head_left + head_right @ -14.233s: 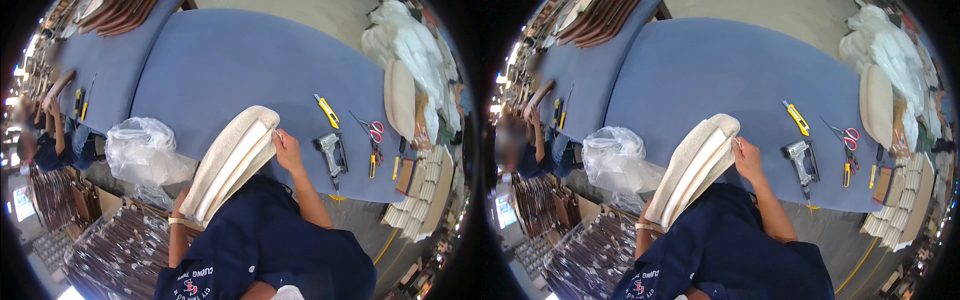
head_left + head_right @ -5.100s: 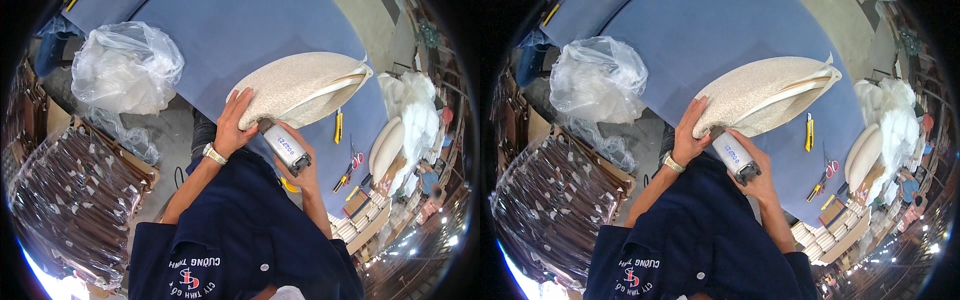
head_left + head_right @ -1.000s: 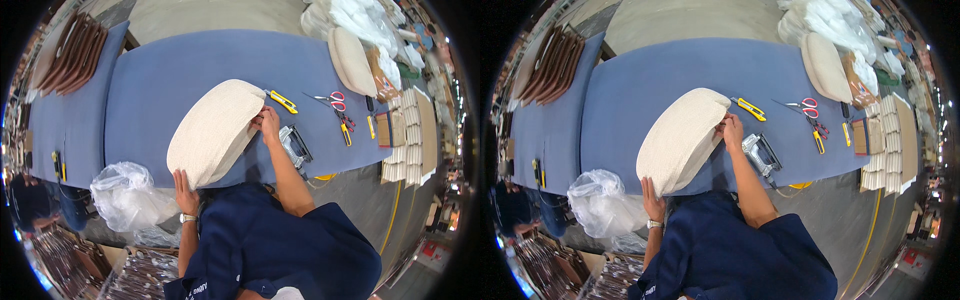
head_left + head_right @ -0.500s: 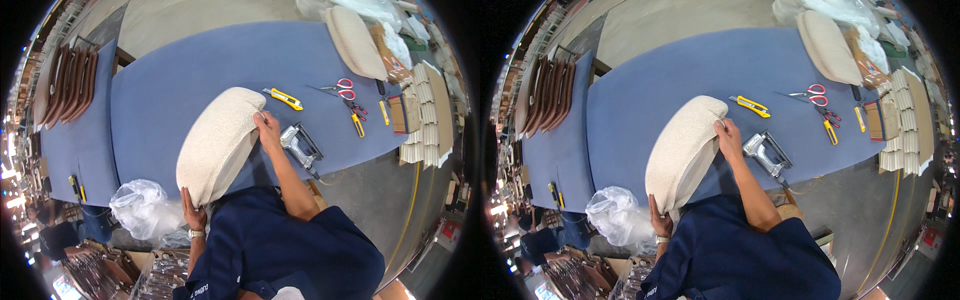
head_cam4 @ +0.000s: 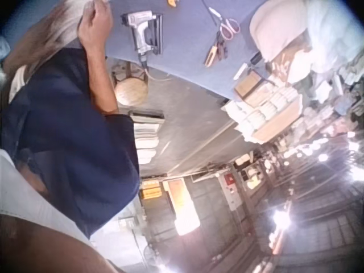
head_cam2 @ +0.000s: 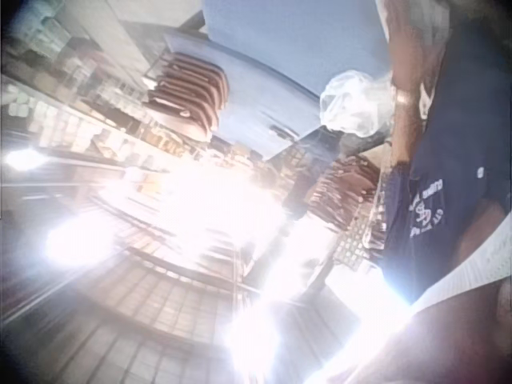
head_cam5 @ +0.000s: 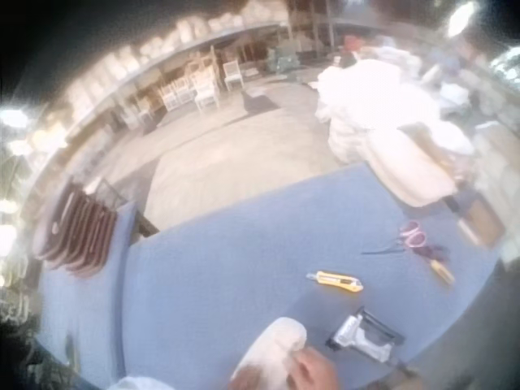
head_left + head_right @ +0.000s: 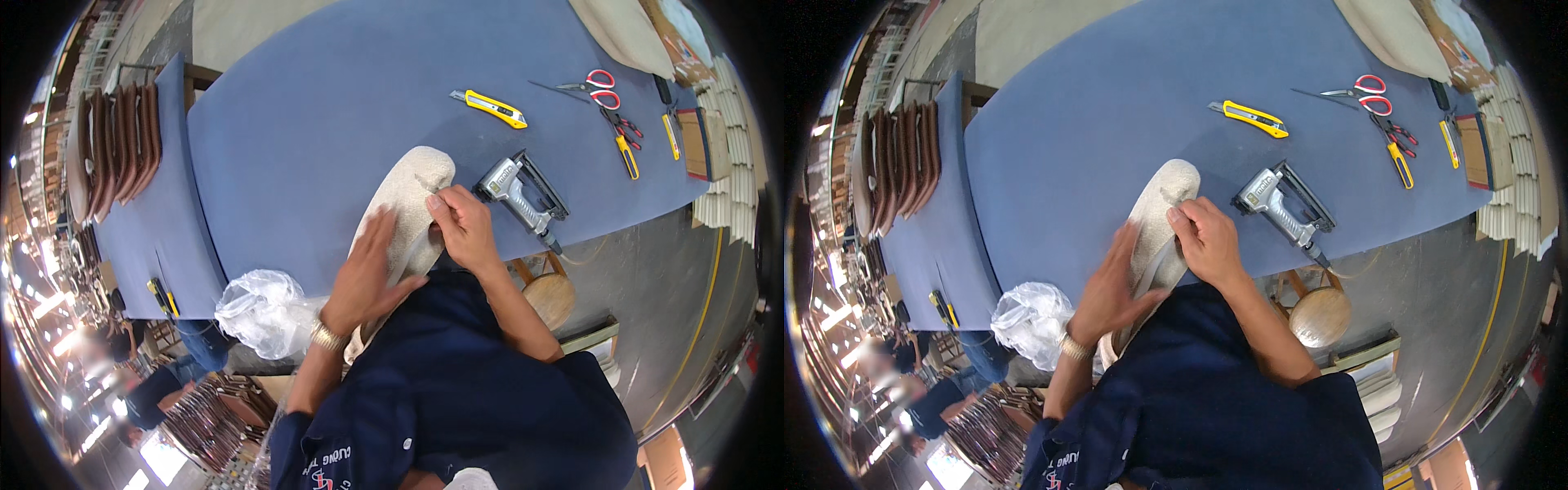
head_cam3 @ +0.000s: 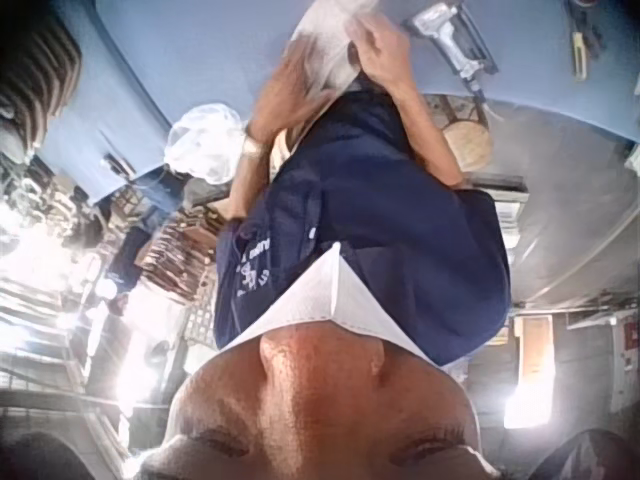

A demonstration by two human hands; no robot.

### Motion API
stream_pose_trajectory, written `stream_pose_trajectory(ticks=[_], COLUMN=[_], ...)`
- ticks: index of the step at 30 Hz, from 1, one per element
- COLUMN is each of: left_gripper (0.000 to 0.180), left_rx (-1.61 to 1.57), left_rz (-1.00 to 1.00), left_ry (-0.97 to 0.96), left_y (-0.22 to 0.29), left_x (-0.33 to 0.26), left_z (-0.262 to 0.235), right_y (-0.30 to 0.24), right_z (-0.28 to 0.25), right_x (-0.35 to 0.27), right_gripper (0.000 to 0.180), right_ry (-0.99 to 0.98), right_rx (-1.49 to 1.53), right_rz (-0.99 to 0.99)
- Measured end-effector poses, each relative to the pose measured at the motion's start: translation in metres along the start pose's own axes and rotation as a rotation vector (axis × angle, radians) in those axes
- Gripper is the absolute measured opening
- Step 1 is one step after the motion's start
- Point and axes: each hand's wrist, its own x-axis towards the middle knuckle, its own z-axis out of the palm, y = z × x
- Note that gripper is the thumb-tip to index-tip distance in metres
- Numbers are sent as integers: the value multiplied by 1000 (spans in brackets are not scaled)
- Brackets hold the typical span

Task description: The person wraps a white fabric cover around a foam cushion, repeatedly staples the edges with a pneumatic staple gun, and trims excess fabric with a utility knife. The person rotates the cushion to work on all sides and continues stapling and trimming until the cover is secured.

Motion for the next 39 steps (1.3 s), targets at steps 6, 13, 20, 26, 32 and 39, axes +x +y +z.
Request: stream_pose_trajectory(ticks=[6, 13, 20, 26, 32, 39], left_gripper=[99, 87, 92, 91, 78, 84], left_rx=[10, -92, -143, -48, -518, -244], left_rz=[112, 18, -27, 25, 37, 41], left_ry=[71, 36, 3, 2, -55, -167], left_y=[-21, -13, -22, -20, -31, -41], left_x=[58, 73, 79, 81, 85, 117], left_z=[21, -5, -13, -10, -19, -1], right_y=[-4, 9, 10, 14, 24, 43], right_z=[14, 47, 44, 41, 43, 50], right_x=[11, 17, 20, 21, 20, 13], right_gripper=[31, 32, 27, 28, 30, 23], right_ry=[44, 201, 99, 58, 70, 65], right_rx=[102, 580, 430, 543, 611, 868], right_rz=[133, 229, 212, 273, 315, 385])
